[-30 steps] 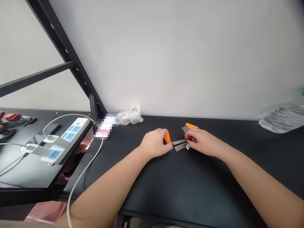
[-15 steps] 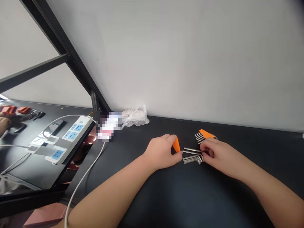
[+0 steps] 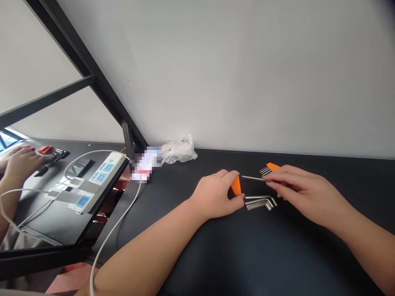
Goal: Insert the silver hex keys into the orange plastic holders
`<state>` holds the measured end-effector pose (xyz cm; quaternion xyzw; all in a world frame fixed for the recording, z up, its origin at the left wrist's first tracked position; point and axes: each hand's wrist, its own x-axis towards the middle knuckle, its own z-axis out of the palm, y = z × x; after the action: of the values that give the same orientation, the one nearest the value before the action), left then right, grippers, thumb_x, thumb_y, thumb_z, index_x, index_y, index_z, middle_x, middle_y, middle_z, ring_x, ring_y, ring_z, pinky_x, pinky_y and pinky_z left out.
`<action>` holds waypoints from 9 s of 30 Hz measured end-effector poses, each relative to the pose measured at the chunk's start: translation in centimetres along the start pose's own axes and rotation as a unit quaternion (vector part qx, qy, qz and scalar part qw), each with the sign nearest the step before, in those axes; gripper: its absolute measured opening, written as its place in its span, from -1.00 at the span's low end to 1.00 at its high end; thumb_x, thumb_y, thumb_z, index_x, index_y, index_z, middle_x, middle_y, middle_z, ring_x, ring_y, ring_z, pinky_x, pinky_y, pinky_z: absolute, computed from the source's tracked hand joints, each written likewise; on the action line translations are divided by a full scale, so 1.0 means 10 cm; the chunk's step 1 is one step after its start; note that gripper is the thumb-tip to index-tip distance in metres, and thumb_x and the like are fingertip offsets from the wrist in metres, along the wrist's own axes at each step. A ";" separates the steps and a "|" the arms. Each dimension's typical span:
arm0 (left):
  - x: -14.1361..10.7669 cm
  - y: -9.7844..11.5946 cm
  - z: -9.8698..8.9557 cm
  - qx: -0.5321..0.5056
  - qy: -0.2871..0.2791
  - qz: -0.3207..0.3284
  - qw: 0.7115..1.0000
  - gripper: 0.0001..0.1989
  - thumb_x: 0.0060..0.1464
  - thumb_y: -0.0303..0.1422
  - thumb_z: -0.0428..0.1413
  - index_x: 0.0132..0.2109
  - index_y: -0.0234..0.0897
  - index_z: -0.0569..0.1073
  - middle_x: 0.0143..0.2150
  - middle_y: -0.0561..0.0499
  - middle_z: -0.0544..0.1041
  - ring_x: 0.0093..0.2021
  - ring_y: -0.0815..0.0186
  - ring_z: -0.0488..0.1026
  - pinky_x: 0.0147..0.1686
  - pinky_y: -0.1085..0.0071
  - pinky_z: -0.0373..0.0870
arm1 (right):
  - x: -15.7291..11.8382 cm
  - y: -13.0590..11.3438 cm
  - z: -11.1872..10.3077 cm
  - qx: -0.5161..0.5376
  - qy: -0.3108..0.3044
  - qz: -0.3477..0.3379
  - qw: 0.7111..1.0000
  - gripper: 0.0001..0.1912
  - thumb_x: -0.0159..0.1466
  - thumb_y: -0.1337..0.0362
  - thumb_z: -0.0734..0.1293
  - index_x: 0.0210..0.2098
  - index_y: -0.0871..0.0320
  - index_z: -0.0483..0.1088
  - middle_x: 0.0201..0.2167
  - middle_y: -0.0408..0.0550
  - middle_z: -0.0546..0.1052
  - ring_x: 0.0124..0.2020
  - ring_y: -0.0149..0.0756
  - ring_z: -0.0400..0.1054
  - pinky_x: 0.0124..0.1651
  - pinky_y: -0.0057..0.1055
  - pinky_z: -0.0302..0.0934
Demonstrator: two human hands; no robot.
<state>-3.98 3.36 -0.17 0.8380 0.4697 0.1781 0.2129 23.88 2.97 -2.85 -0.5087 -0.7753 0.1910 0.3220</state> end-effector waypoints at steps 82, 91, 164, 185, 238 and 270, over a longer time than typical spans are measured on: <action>-0.04 0.04 0.14 -0.022 0.041 0.129 0.991 -0.60 0.14 -0.28 0.25 0.10 -0.20 0.40 -0.15 0.02 0.61 -0.14 0.17 0.55 0.07 0.12 0.40 | -0.02 -0.51 0.10 -0.004 -0.065 -0.116 0.991 -0.82 0.38 0.43 0.27 -0.09 0.05 0.39 -0.07 0.01 0.48 -0.19 -0.23 0.43 -0.15 -0.25 0.39; -0.04 0.03 0.13 -0.039 0.030 0.137 0.989 -0.49 0.21 -0.30 0.21 0.28 -0.13 0.36 -0.02 0.01 0.63 -0.04 0.19 0.57 0.12 0.18 0.41 | -0.02 -0.55 0.12 0.036 -0.105 -0.083 0.990 -0.85 0.34 0.43 0.28 -0.18 0.04 0.37 -0.22 -0.07 0.51 -0.29 -0.25 0.39 -0.25 -0.27 0.34; 0.00 -0.07 0.19 -0.053 0.070 0.166 0.982 -0.64 0.26 -0.29 0.21 0.18 -0.13 0.46 0.10 -0.01 0.61 0.00 0.21 0.58 -0.01 0.26 0.55 | 0.12 -0.29 -0.19 -0.020 -0.270 -0.008 0.963 -0.87 0.29 0.34 0.31 -0.28 0.11 0.53 -0.18 -0.03 0.53 -0.24 -0.26 0.39 -0.21 -0.34 0.25; 0.08 -0.05 0.20 0.014 0.076 0.199 0.977 -0.33 0.20 -0.36 0.22 0.39 -0.14 0.19 0.07 -0.05 0.61 0.02 0.13 0.59 0.12 0.10 0.50 | 0.11 -0.55 -0.09 -0.123 -0.294 0.067 0.945 -0.95 0.23 0.38 0.33 -0.38 0.15 0.41 -0.23 -0.02 0.51 -0.37 -0.31 0.35 -0.35 -0.39 0.11; 0.39 -0.09 0.21 -0.025 0.059 0.298 0.952 -0.83 0.08 -0.41 0.17 -0.29 -0.19 0.29 -0.38 0.12 0.52 -0.42 0.36 0.42 -0.22 0.30 0.37 | -0.04 -0.58 -0.08 -0.212 -0.125 -0.132 0.960 -0.74 0.41 0.45 0.17 -0.22 0.14 0.48 -0.34 -0.07 0.42 -0.48 -0.36 0.14 -0.42 -0.35 0.00; 0.41 -0.11 0.22 0.000 0.068 0.287 0.955 -0.80 0.14 -0.29 0.25 -0.23 -0.18 0.35 -0.22 0.06 0.62 -0.27 0.29 0.55 -0.20 0.32 0.44 | 0.00 -0.45 -0.12 -0.133 -0.246 0.014 0.960 -0.85 0.27 0.41 0.32 -0.43 0.15 0.41 -0.38 -0.03 0.51 -0.41 -0.29 0.31 -0.34 -0.34 0.06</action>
<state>-1.60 7.03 -2.19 0.9235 0.2223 0.2883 0.1208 21.72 1.13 0.80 -0.4952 -0.8417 0.2097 0.0482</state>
